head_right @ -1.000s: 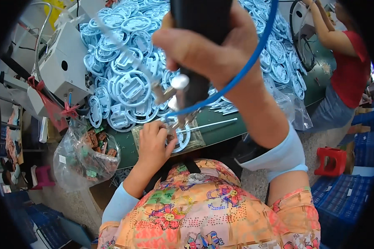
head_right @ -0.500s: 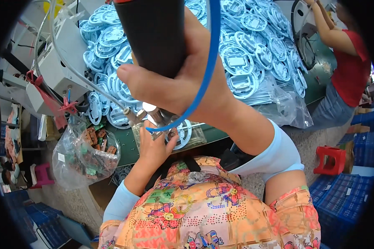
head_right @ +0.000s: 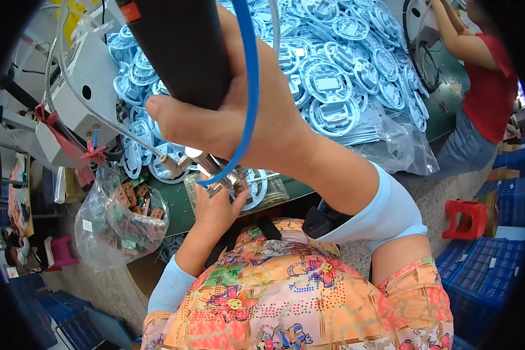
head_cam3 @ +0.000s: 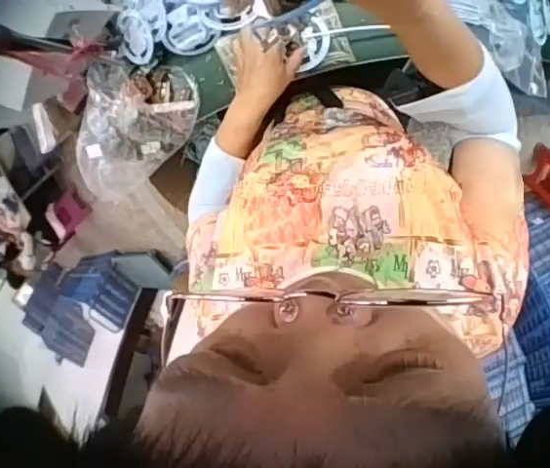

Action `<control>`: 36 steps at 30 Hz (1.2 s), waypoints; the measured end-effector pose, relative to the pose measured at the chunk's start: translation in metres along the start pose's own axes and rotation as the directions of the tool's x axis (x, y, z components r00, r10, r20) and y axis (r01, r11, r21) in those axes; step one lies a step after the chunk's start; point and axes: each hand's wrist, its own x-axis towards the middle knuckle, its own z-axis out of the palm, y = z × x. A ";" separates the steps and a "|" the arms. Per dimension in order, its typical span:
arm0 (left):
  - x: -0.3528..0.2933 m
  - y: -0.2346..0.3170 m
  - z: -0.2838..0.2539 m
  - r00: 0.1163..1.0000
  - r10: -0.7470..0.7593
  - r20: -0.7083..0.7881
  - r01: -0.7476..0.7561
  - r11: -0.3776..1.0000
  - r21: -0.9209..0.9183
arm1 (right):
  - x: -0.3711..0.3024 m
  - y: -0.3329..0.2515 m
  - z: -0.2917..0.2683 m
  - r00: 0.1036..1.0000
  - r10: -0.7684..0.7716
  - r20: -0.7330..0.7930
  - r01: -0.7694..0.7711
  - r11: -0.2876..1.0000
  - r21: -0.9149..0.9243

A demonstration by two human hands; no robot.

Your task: Assembling plastic housings for small electronics using a power screwdriver.

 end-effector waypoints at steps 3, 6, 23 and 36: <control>-0.001 0.001 -0.001 0.987 -0.124 0.100 0.128 0.991 -0.033 | 0.003 -0.010 0.003 0.999 0.043 -0.020 -0.042 0.998 0.056; -0.002 0.000 0.000 0.997 -0.070 0.032 0.069 0.998 0.008 | 0.001 -0.015 0.007 0.968 0.238 -0.085 -0.237 0.971 0.028; -0.007 -0.003 0.009 0.922 -0.304 0.239 0.360 0.899 -0.248 | -0.006 -0.006 0.029 0.997 -0.016 -0.070 0.001 0.976 -0.216; -0.038 -0.014 -0.005 0.970 0.024 0.241 -0.031 0.999 0.027 | 0.012 -0.001 0.019 0.971 -0.091 -0.221 0.051 0.982 -0.180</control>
